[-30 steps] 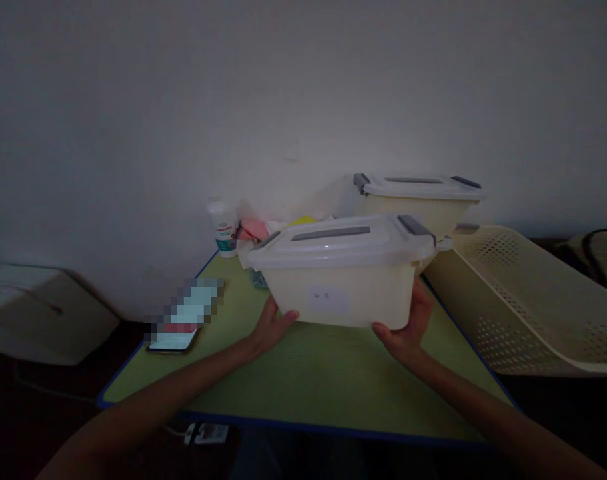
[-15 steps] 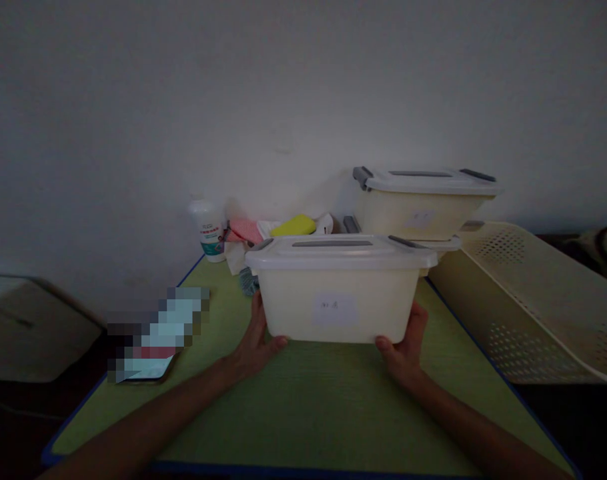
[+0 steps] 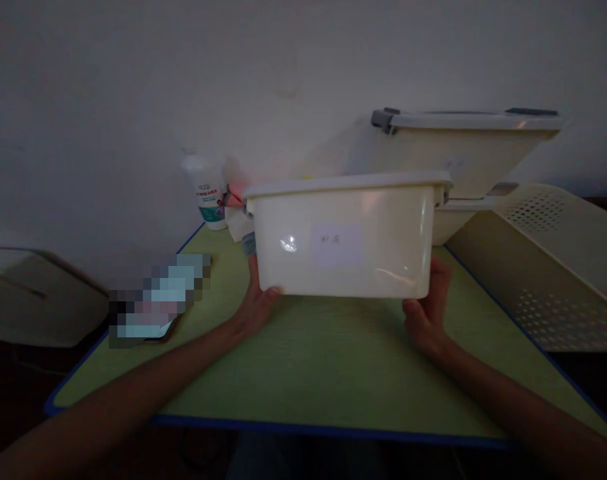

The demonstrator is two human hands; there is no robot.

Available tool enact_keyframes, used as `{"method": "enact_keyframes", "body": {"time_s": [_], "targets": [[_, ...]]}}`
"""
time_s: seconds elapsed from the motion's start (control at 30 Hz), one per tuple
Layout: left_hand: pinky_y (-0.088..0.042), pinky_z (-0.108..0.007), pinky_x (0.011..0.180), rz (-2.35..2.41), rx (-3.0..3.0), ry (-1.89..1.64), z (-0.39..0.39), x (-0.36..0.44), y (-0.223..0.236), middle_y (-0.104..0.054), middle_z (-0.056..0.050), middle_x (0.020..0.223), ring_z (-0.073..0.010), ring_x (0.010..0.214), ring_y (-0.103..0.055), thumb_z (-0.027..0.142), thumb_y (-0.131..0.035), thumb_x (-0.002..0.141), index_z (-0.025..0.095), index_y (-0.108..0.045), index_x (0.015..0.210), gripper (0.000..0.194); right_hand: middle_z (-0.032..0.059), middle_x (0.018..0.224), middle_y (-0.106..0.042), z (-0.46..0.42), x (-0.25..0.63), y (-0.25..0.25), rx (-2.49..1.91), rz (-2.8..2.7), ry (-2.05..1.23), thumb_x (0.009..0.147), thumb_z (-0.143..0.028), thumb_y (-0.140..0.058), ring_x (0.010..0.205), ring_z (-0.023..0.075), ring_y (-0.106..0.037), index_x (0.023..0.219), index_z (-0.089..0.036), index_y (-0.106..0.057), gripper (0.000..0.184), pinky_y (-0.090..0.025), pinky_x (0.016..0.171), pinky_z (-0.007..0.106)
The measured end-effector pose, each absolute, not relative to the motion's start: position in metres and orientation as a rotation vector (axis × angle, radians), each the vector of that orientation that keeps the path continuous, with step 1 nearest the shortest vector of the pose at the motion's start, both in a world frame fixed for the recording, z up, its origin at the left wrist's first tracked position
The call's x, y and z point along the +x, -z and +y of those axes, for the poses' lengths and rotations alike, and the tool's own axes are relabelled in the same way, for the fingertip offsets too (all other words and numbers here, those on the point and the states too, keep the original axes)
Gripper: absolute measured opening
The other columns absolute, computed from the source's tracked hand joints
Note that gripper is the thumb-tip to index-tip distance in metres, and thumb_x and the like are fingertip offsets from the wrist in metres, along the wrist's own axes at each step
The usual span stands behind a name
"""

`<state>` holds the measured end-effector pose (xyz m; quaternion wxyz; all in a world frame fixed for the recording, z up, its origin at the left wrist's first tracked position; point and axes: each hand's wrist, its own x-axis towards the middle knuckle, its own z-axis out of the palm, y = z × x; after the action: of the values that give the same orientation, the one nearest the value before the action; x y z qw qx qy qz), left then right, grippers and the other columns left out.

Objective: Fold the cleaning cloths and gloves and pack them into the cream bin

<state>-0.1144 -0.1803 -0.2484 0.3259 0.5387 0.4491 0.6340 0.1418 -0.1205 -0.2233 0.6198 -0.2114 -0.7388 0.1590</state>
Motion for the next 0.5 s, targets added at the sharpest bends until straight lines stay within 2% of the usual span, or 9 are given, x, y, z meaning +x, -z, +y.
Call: {"method": "enact_keyframes", "body": {"time_s": [0.1, 0.2, 0.37, 0.5], "targets": [[-0.033, -0.043, 0.105, 1.133, 1.343, -1.721, -0.172, -0.119, 0.256, -0.048, -0.011, 0.129, -0.0275, 0.119, -0.047, 0.07, -0.055, 0.066, 0.023, -0.036, 0.125, 0.078, 0.0073, 0.125, -0.044, -0.122, 0.139, 0.223, -0.466, -1.684, -0.355, 0.08, -0.051, -0.053, 0.122, 0.0308, -0.042, 0.122, -0.033, -0.041, 0.047, -0.039, 0.097, 0.055], [-0.034, -0.041, 0.103, 1.074, 1.349, -1.77, -0.167, -0.121, 0.257, -0.054, -0.01, 0.119, -0.0258, 0.116, -0.049, 0.072, -0.051, 0.068, 0.021, -0.043, 0.117, 0.071, 0.0068, 0.125, -0.046, -0.121, 0.137, 0.227, -0.458, -1.667, -0.395, 0.08, -0.049, -0.055, 0.123, 0.0297, -0.041, 0.117, -0.032, -0.044, 0.042, -0.039, 0.097, 0.055], [-0.042, -0.039, 0.093, 1.076, 1.35, -1.752, -0.17, -0.118, 0.244, -0.054, -0.007, 0.111, -0.0235, 0.105, -0.053, 0.063, -0.059, 0.068, 0.022, -0.043, 0.11, 0.061, 0.0052, 0.122, -0.05, -0.113, 0.138, 0.236, -0.452, -1.602, -0.599, 0.08, -0.055, -0.052, 0.123, 0.0283, -0.042, 0.115, -0.032, -0.045, 0.043, -0.039, 0.098, 0.053], [-0.045, -0.036, 0.082, 1.176, 1.383, -1.781, -0.175, -0.114, 0.236, -0.051, -0.003, 0.095, -0.0205, 0.091, -0.053, 0.06, -0.065, 0.063, 0.022, -0.044, 0.097, 0.055, 0.0051, 0.116, -0.052, -0.103, 0.142, 0.241, -0.543, -1.527, -0.729, 0.079, -0.061, -0.048, 0.114, 0.0276, -0.049, 0.115, -0.031, -0.046, 0.047, -0.038, 0.097, 0.054]]}}
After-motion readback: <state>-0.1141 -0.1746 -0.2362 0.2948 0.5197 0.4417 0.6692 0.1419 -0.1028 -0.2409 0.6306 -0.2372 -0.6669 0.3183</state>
